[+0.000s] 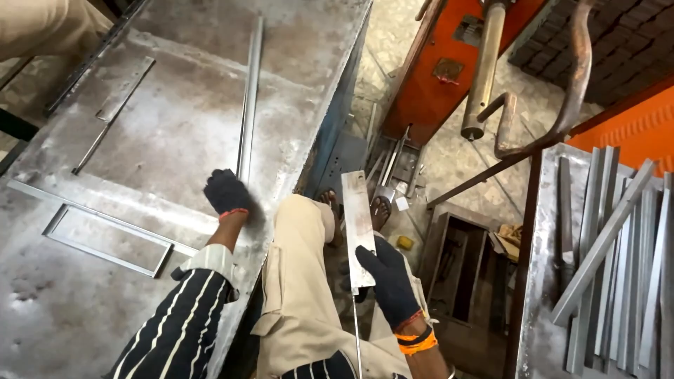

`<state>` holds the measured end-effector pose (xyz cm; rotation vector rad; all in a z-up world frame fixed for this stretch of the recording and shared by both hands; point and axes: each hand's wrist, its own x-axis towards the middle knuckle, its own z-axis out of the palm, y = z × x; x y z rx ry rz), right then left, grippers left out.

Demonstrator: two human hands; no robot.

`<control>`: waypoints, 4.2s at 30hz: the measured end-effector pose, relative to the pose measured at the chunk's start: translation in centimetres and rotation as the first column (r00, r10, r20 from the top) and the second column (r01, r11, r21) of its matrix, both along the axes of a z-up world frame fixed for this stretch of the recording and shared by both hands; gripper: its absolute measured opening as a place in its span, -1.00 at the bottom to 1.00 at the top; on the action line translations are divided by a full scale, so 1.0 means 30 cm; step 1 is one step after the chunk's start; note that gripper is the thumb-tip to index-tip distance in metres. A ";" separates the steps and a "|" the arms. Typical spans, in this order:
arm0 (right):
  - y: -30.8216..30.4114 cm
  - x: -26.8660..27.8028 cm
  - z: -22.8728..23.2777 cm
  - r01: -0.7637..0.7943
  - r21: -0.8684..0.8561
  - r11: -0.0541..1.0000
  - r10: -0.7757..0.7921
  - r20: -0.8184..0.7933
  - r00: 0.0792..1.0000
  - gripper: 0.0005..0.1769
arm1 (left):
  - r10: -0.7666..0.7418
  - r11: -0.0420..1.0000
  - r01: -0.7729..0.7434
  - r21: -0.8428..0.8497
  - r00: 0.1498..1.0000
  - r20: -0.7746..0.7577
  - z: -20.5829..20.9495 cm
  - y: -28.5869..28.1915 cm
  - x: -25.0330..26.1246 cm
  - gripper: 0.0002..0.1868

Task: Assembling thin metal strips and joining them into rectangular frames using an industrial welding or joining machine.

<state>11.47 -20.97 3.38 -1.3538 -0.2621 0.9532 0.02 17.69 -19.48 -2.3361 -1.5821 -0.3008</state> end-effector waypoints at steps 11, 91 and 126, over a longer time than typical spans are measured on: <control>0.018 -0.027 0.100 -0.062 -0.037 0.997 0.060 -0.066 0.996 -0.76 | -0.077 0.977 0.151 -0.152 0.909 0.409 -0.052 0.020 -0.060 -0.77; 0.178 0.010 -0.011 0.077 0.111 0.991 -0.100 0.222 0.970 -0.75 | 0.673 0.420 0.804 -0.421 0.034 0.738 0.300 -0.560 0.244 -0.79; 0.011 -0.007 0.164 0.369 -0.099 0.924 -0.075 0.900 0.429 -0.66 | 0.604 0.302 0.893 -0.332 0.090 0.792 0.725 -0.819 0.446 -0.54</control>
